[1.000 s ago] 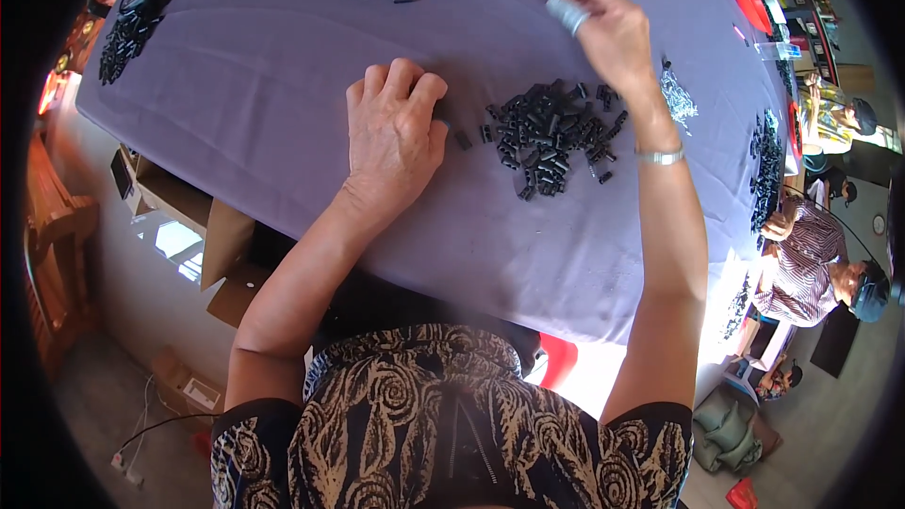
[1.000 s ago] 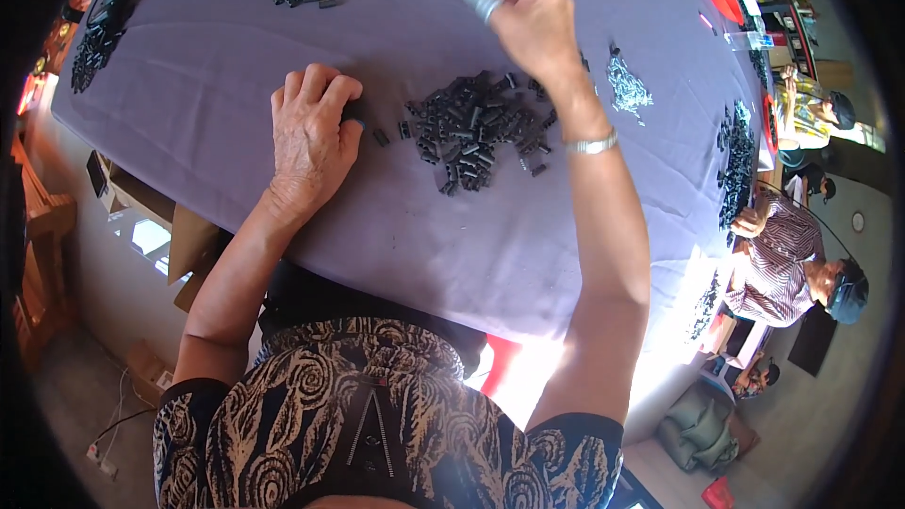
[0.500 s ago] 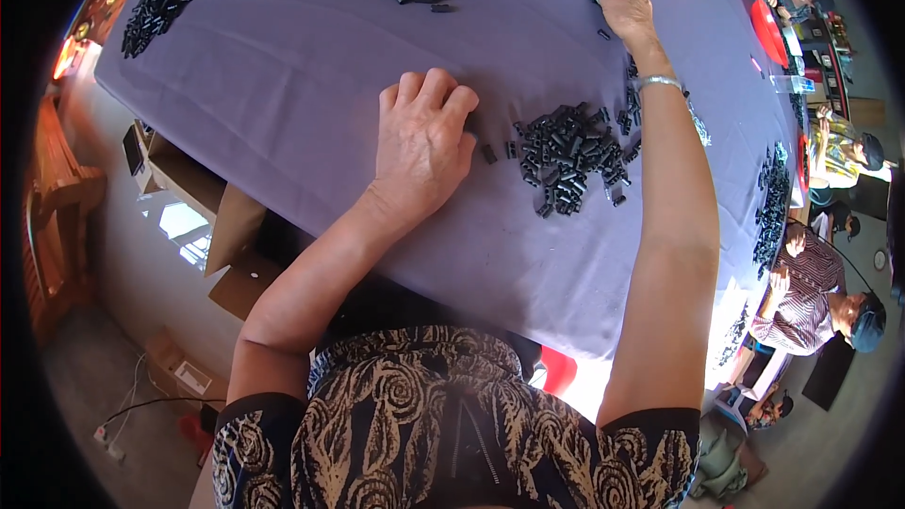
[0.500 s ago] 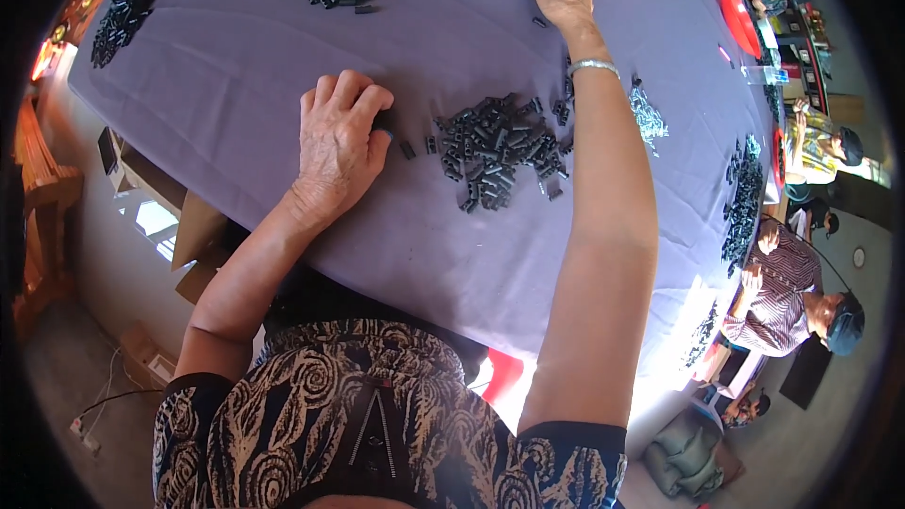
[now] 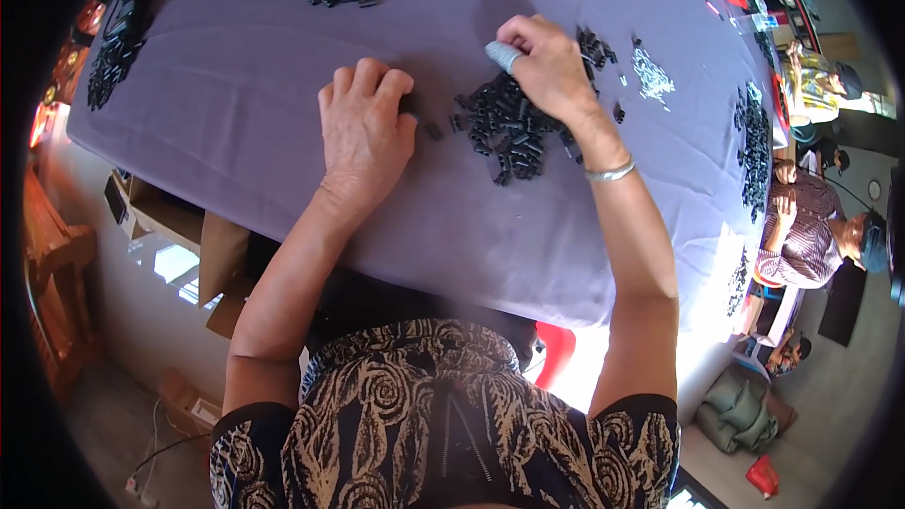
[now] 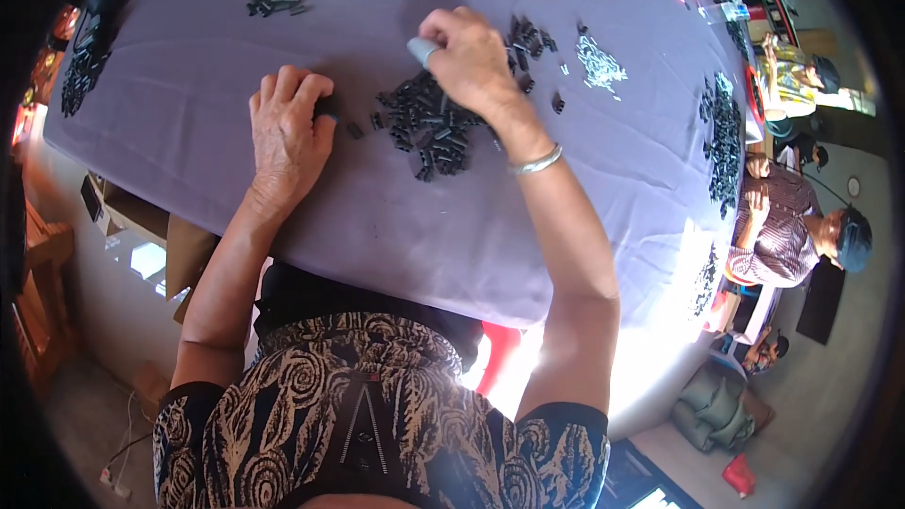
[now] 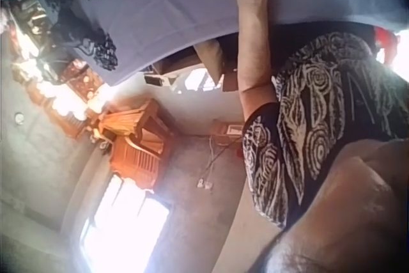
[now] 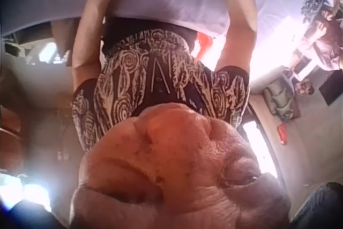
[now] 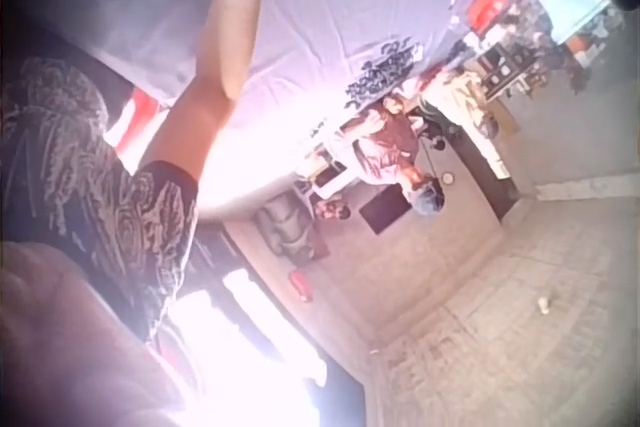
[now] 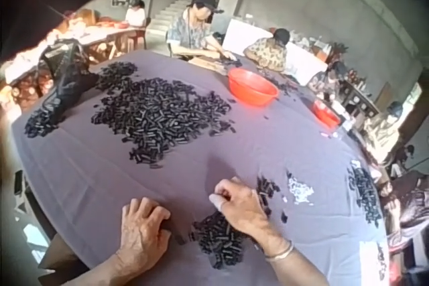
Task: Sorting small black plastic components on a table.
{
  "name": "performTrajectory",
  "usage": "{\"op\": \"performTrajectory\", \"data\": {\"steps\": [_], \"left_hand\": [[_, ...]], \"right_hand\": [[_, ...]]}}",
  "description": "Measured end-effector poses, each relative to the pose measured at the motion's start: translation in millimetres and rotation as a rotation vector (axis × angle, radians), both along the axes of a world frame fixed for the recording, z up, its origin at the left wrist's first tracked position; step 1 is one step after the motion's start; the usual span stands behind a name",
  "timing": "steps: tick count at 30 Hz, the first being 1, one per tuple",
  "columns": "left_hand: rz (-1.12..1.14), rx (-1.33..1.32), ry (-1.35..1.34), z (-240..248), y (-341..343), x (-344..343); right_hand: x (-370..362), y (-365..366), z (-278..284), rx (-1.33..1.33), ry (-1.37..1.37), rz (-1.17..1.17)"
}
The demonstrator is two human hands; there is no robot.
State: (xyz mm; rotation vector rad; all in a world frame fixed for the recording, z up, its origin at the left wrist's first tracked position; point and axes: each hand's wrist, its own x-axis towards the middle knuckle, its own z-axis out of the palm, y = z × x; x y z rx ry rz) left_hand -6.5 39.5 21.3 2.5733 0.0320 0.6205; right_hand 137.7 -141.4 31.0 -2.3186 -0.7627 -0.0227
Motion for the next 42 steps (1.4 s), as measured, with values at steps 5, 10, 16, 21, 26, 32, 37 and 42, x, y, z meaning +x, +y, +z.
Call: {"op": "performTrajectory", "data": {"steps": [5, 10, 16, 21, 26, 32, 37, 42], "left_hand": [[0.003, 0.009, 0.009, 3, 0, -1], [-0.002, 0.022, 0.008, 0, -2, 2], [-0.006, 0.033, 0.013, -2, -1, 2], [-0.007, 0.042, 0.015, -4, 2, 2], [-0.011, 0.046, 0.0, -4, 0, 3], [-0.011, 0.046, 0.004, -2, 0, 3], [-0.02, 0.049, -0.001, -1, 0, 3], [-0.02, 0.053, -0.004, 0, -2, 3]], "right_hand": [[8, -26, 18, 0.109, -0.207, -0.138], [70, -86, 8, 0.006, 0.006, -0.401], [49, -64, -14, -0.001, -0.046, -0.287], [-2, -34, 0, 0.1, 0.017, -0.162], [-5, -65, 5, 0.182, -0.162, -0.205], [0, -170, 22, 0.026, 0.072, -0.502], [-14, -171, 21, 0.185, 0.487, -0.409], [-20, -118, 26, 0.079, 0.478, -0.265]]}}
